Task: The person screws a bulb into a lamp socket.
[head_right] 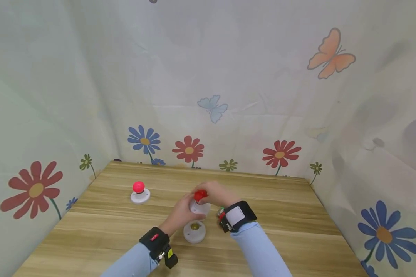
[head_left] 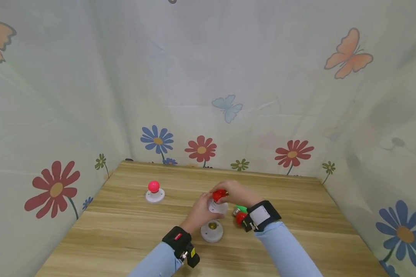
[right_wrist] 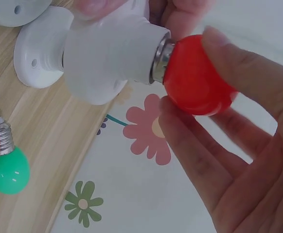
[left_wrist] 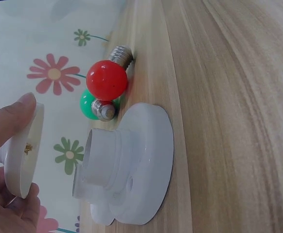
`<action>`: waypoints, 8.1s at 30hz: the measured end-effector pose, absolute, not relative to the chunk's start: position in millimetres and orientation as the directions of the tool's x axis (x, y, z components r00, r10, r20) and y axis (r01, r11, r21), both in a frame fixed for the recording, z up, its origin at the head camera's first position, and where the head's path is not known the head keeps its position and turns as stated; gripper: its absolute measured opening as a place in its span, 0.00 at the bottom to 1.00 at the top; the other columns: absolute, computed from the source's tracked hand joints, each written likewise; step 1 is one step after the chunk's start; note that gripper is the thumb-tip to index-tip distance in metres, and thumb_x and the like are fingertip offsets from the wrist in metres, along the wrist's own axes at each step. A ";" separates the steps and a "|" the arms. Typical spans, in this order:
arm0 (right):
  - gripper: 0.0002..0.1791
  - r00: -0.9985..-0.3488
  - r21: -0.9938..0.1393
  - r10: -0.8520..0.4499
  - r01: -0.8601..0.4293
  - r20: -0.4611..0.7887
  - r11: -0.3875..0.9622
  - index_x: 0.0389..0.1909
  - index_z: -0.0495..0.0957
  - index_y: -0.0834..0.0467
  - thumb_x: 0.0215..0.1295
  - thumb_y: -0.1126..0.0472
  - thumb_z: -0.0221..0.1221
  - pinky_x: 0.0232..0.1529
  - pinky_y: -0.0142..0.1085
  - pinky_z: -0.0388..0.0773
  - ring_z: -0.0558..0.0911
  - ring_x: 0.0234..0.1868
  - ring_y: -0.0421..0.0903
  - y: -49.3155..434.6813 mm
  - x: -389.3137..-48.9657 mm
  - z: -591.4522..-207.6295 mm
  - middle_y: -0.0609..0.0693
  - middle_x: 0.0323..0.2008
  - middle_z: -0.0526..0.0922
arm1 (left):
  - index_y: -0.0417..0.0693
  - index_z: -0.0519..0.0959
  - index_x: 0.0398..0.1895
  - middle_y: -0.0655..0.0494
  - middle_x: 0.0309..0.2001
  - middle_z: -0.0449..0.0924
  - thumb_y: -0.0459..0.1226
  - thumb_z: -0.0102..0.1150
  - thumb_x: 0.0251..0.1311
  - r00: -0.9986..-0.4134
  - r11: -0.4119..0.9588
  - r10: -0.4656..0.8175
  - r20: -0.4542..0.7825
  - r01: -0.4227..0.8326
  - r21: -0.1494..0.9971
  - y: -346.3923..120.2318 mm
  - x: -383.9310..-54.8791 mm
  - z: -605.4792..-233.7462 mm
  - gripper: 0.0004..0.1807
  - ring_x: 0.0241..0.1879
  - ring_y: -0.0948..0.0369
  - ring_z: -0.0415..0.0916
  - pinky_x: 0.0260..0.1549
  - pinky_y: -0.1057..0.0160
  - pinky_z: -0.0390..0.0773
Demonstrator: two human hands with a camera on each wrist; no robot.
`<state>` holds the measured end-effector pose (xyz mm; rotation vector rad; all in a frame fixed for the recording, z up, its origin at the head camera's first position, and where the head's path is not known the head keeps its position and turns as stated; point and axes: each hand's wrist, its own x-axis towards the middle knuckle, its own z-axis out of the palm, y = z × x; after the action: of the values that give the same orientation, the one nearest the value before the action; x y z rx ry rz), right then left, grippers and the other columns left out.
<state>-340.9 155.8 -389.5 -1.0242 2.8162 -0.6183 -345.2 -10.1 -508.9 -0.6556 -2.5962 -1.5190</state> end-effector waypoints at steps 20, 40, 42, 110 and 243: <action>0.36 -0.776 -0.387 -0.629 -0.592 0.039 0.707 0.68 0.68 0.46 0.57 0.60 0.68 0.60 0.51 0.74 0.69 0.66 0.56 160.9 -341.2 -395.4 0.55 0.68 0.68 | 0.53 0.70 0.63 0.54 0.56 0.74 0.48 0.74 0.48 -0.900 0.426 0.337 0.275 0.407 0.808 -8.8 -345.7 -509.1 0.38 0.54 0.55 0.74 0.56 0.50 0.76; 0.22 -0.744 -0.462 -0.665 -0.613 0.064 0.641 0.56 0.78 0.59 0.59 0.65 0.66 0.52 0.45 0.80 0.78 0.49 0.50 161.9 -342.8 -392.4 0.54 0.52 0.81 | 0.54 0.70 0.63 0.55 0.57 0.73 0.48 0.75 0.47 -0.910 0.453 0.331 0.250 0.386 0.804 -8.0 -341.9 -504.5 0.39 0.55 0.54 0.73 0.56 0.49 0.76; 0.22 -0.764 -0.465 -0.642 -0.592 0.065 0.658 0.55 0.78 0.58 0.58 0.64 0.67 0.51 0.44 0.81 0.78 0.48 0.50 160.2 -342.1 -392.1 0.54 0.51 0.82 | 0.54 0.70 0.63 0.54 0.58 0.73 0.48 0.75 0.47 -0.914 0.449 0.330 0.236 0.372 0.812 -7.6 -340.9 -503.3 0.38 0.56 0.54 0.73 0.56 0.49 0.77; 0.22 -0.753 -0.497 -0.655 -0.592 0.060 0.634 0.55 0.79 0.55 0.58 0.64 0.67 0.53 0.44 0.80 0.78 0.50 0.49 166.0 -342.9 -395.7 0.51 0.52 0.81 | 0.54 0.70 0.64 0.54 0.57 0.74 0.47 0.74 0.48 -0.902 0.446 0.345 0.259 0.400 0.800 -6.3 -337.4 -500.2 0.38 0.55 0.54 0.73 0.55 0.50 0.77; 0.30 -0.946 -0.025 -0.206 -0.219 0.250 0.975 0.28 0.79 0.62 0.55 0.35 0.64 0.11 0.29 0.59 0.67 0.12 0.42 132.1 -326.5 -406.7 0.49 0.15 0.69 | 0.55 0.72 0.61 0.53 0.61 0.72 0.46 0.76 0.45 -0.933 0.420 0.283 0.222 0.329 0.846 -2.0 -342.5 -513.4 0.37 0.60 0.51 0.72 0.59 0.44 0.73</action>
<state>-326.5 132.1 -406.7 -0.3685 3.3689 -0.0899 -342.5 -2.0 -513.4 -0.5626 -2.6088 -1.5704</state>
